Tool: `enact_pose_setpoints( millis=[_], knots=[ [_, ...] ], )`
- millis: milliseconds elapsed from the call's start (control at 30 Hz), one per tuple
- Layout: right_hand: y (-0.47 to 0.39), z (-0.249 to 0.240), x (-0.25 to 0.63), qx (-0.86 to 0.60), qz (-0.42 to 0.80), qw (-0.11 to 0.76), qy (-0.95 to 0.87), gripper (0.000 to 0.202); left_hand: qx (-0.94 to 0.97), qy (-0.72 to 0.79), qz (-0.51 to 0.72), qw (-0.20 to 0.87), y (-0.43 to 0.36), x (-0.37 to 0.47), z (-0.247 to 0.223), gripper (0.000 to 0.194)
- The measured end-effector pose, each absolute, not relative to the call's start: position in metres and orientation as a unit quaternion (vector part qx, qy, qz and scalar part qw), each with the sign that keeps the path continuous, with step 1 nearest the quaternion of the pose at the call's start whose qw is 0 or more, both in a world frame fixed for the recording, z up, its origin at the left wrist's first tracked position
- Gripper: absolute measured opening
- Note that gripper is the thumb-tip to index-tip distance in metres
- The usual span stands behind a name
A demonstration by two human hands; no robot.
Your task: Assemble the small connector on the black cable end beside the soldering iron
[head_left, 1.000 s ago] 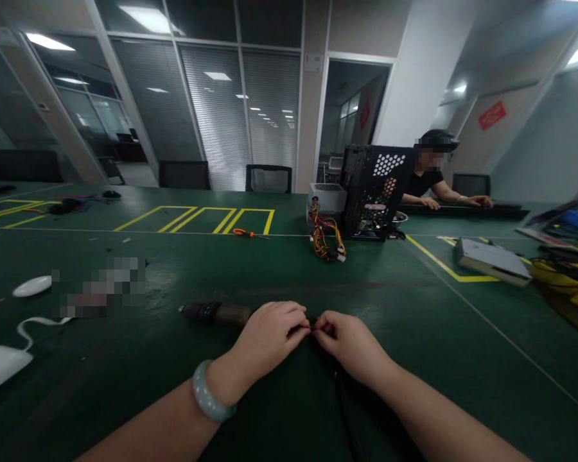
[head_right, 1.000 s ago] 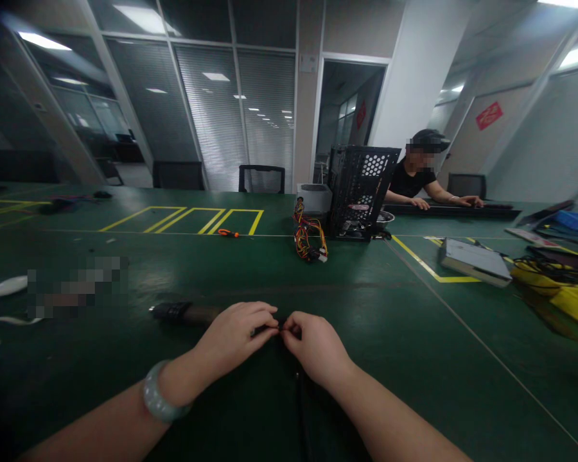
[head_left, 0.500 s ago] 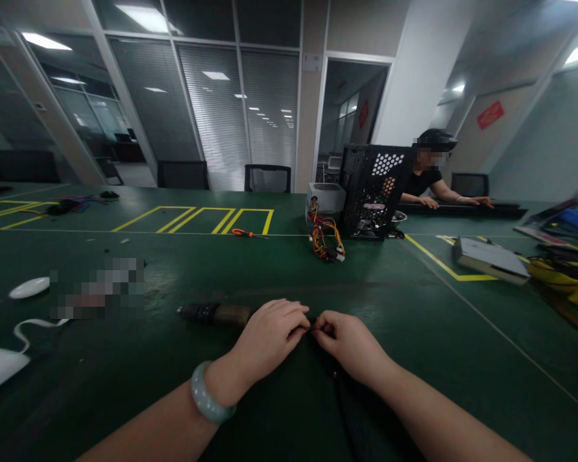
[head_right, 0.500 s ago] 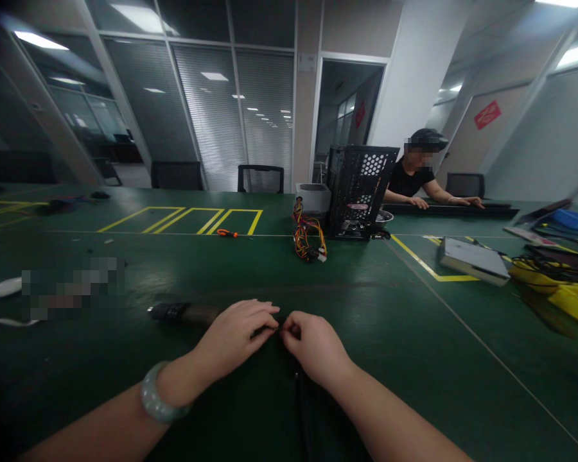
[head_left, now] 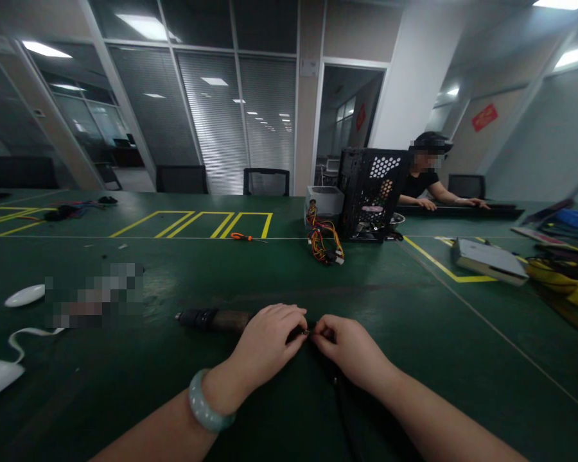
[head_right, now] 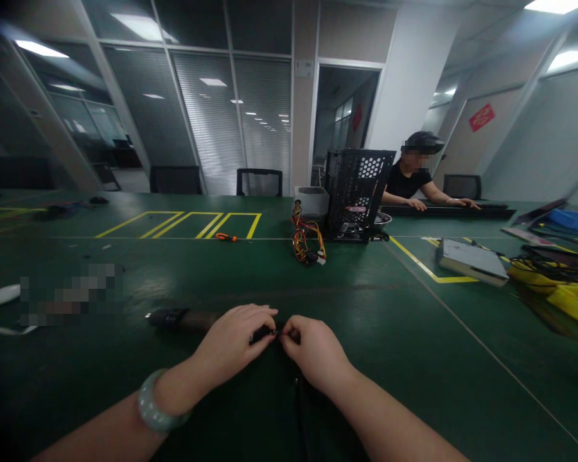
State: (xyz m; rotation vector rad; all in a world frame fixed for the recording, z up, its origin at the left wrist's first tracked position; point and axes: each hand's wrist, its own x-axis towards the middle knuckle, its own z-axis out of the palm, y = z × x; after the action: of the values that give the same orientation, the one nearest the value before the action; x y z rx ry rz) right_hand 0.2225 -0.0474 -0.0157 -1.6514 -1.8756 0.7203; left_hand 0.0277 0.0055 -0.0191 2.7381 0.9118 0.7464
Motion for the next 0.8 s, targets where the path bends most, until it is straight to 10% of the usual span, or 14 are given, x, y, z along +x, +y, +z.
enact_pose_setpoints(
  millis=[800],
  knots=[
    [-0.0468,-0.0168,0.2238,-0.609,0.285,0.259,-0.693,0.012,0.911,0.327,0.227,0.106,0.0006,0.027,-0.0129,0.011]
  ],
)
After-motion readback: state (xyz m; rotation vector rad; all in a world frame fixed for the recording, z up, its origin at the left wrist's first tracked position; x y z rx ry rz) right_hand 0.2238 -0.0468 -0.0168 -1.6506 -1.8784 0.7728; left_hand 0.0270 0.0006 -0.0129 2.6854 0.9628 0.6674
